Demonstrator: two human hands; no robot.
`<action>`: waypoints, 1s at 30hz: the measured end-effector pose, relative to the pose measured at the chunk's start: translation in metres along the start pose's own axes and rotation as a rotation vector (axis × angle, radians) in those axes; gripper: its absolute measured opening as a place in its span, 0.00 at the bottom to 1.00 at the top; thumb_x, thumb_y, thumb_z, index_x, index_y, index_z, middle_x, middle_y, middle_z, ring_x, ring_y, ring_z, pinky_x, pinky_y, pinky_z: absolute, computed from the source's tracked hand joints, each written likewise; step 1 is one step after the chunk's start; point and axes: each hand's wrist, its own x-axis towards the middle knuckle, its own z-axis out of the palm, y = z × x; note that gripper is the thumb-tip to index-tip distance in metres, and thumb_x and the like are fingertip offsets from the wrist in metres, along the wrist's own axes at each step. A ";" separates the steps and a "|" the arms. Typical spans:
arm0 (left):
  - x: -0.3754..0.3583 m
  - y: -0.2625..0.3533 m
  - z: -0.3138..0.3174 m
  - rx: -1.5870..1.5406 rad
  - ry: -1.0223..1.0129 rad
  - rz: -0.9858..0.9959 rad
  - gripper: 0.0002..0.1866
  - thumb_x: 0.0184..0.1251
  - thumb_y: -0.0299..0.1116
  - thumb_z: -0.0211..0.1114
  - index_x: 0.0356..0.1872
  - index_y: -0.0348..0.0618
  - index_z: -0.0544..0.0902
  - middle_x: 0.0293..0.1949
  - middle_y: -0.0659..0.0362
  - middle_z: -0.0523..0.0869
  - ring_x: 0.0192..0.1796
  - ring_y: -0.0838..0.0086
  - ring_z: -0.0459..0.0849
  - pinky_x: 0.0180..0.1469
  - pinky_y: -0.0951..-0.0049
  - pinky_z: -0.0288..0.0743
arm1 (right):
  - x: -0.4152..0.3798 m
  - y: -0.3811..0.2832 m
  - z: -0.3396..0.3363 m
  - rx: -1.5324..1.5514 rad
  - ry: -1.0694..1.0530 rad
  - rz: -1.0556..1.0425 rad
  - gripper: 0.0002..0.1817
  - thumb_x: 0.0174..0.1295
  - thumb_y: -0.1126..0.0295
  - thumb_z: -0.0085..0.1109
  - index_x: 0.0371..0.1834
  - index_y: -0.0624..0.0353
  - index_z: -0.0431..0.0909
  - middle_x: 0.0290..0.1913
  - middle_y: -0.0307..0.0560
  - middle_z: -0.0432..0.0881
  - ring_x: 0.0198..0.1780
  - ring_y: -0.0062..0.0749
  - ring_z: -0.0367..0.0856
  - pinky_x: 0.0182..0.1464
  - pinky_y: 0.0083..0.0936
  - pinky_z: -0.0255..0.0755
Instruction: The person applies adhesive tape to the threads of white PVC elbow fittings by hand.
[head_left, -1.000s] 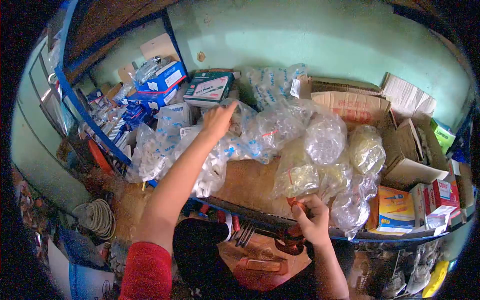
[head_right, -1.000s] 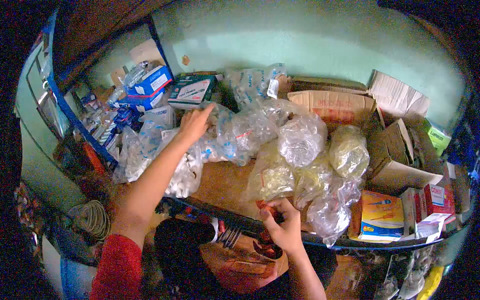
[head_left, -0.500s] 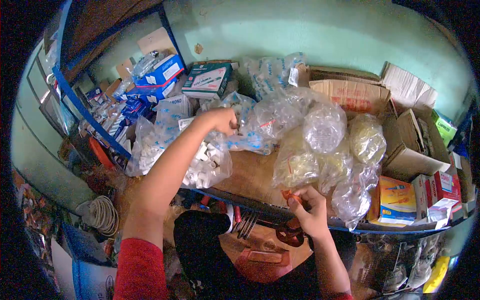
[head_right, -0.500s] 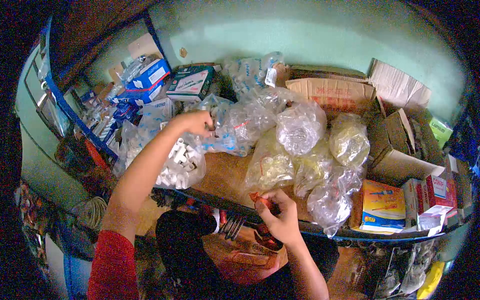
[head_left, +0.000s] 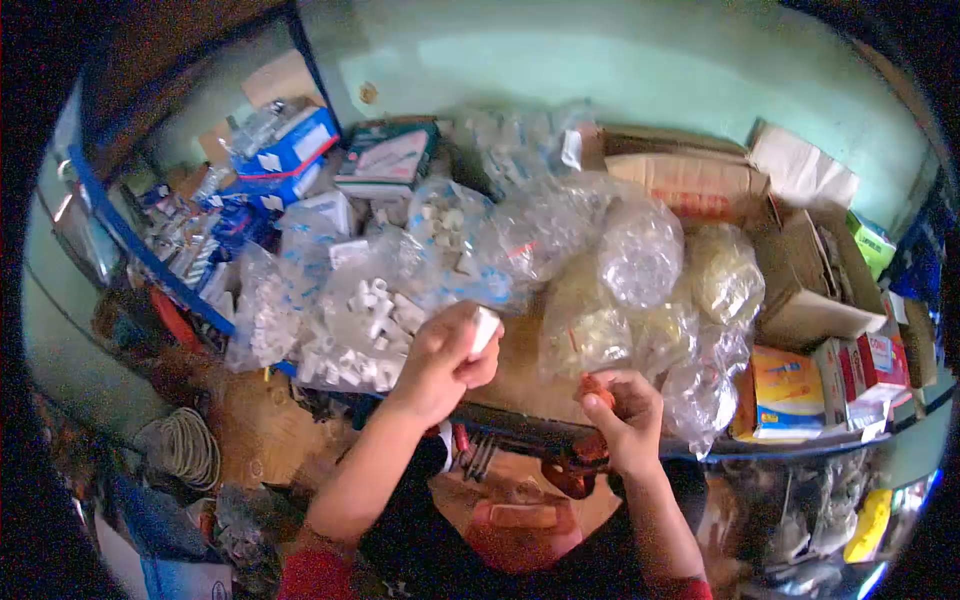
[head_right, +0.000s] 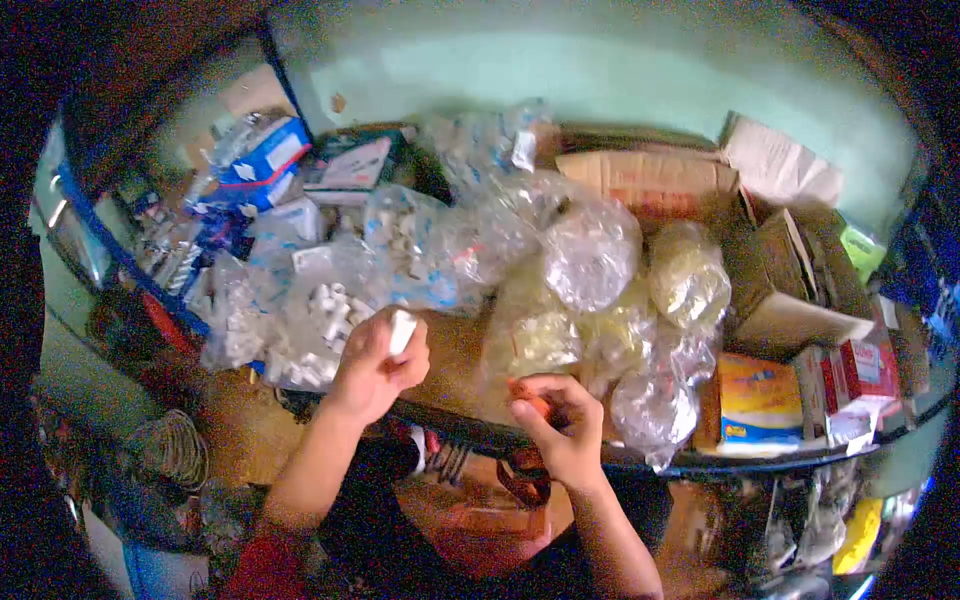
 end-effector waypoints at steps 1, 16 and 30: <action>-0.009 -0.014 -0.001 -0.038 0.000 -0.019 0.27 0.54 0.56 0.68 0.42 0.44 0.75 0.27 0.66 0.72 0.20 0.84 0.62 0.21 0.81 0.52 | -0.006 0.002 -0.002 -0.023 -0.001 -0.007 0.10 0.57 0.81 0.62 0.42 0.64 0.77 0.38 0.43 0.83 0.39 0.21 0.79 0.43 0.17 0.72; -0.035 -0.059 0.007 1.290 0.018 0.599 0.23 0.42 0.28 0.74 0.45 0.45 0.81 0.30 0.62 0.77 0.28 0.71 0.81 0.27 0.70 0.77 | 0.003 0.017 0.009 0.085 -0.225 0.253 0.09 0.54 0.80 0.63 0.38 0.64 0.77 0.35 0.41 0.81 0.38 0.19 0.78 0.42 0.18 0.73; -0.036 -0.067 0.006 0.849 0.144 0.494 0.17 0.45 0.20 0.73 0.39 0.41 0.81 0.40 0.54 0.85 0.40 0.66 0.86 0.39 0.72 0.80 | -0.006 0.018 0.023 -0.217 -0.059 -0.002 0.07 0.52 0.81 0.66 0.34 0.68 0.80 0.36 0.50 0.83 0.36 0.27 0.82 0.40 0.20 0.74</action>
